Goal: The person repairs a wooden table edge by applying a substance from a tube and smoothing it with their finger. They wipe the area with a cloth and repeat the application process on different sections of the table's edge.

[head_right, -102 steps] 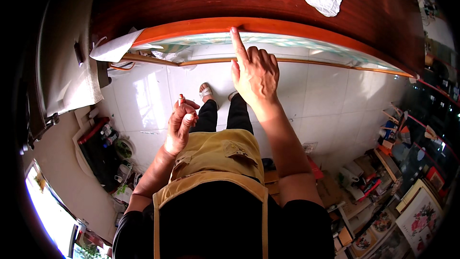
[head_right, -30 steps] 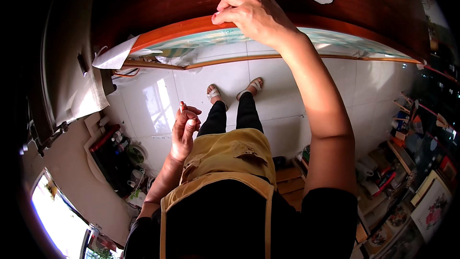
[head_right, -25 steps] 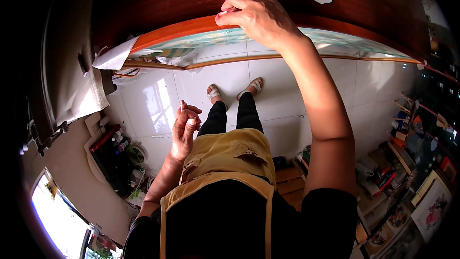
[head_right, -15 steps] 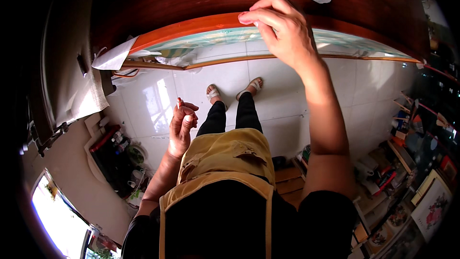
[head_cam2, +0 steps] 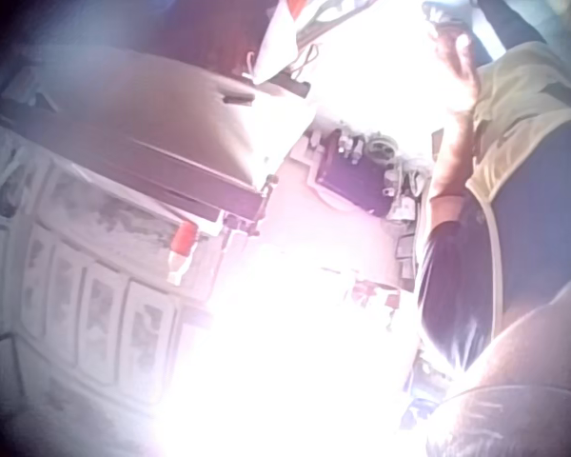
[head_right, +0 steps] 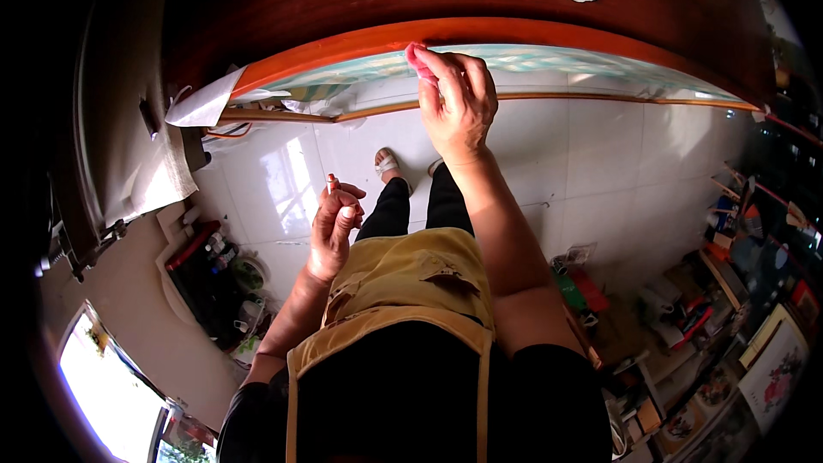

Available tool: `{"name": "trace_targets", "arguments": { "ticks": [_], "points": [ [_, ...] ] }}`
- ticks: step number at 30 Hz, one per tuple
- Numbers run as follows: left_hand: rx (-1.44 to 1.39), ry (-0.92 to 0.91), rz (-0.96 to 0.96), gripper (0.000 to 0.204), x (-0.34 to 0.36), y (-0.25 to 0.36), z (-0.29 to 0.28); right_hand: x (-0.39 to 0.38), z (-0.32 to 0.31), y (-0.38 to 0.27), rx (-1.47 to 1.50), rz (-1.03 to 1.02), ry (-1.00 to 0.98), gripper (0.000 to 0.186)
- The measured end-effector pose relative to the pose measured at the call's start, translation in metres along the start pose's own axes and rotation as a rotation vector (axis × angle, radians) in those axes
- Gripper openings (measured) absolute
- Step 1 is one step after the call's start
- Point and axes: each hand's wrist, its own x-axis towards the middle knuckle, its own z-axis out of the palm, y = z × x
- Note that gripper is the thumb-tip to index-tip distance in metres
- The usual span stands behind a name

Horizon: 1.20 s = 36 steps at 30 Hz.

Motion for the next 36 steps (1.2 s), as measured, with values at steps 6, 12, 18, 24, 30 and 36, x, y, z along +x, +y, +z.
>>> {"name": "trace_targets", "arguments": {
  "ticks": [6, 12, 18, 24, 30, 36],
  "points": [
    [-0.011, 0.009, -0.013, 0.028, -0.002, -0.002, -0.002, 0.003, 0.004, -0.001, -0.088, -0.08, 0.003, 0.04],
    [-0.013, 0.016, -0.029, 0.029, -0.001, 0.002, -0.004, 0.005, 0.003, 0.002, -0.196, -0.168, -0.037, 0.043],
    [0.011, -0.001, -0.014, 0.035, 0.001, 0.001, -0.007, 0.001, 0.013, 0.001, -0.204, -0.242, -0.012, 0.039],
    [0.029, -0.005, 0.0, 0.034, 0.004, 0.0, -0.009, -0.006, 0.021, -0.034, 0.212, -0.273, -0.246, 0.044],
    [0.02, -0.012, -0.01, 0.033, 0.004, -0.001, -0.01, -0.014, 0.012, -0.058, 0.324, -0.154, -0.298, 0.044],
    [0.017, -0.004, 0.001, 0.03, 0.002, -0.006, -0.014, 0.043, -0.002, -0.055, 0.367, 0.066, -0.199, 0.027]
  ]
}}
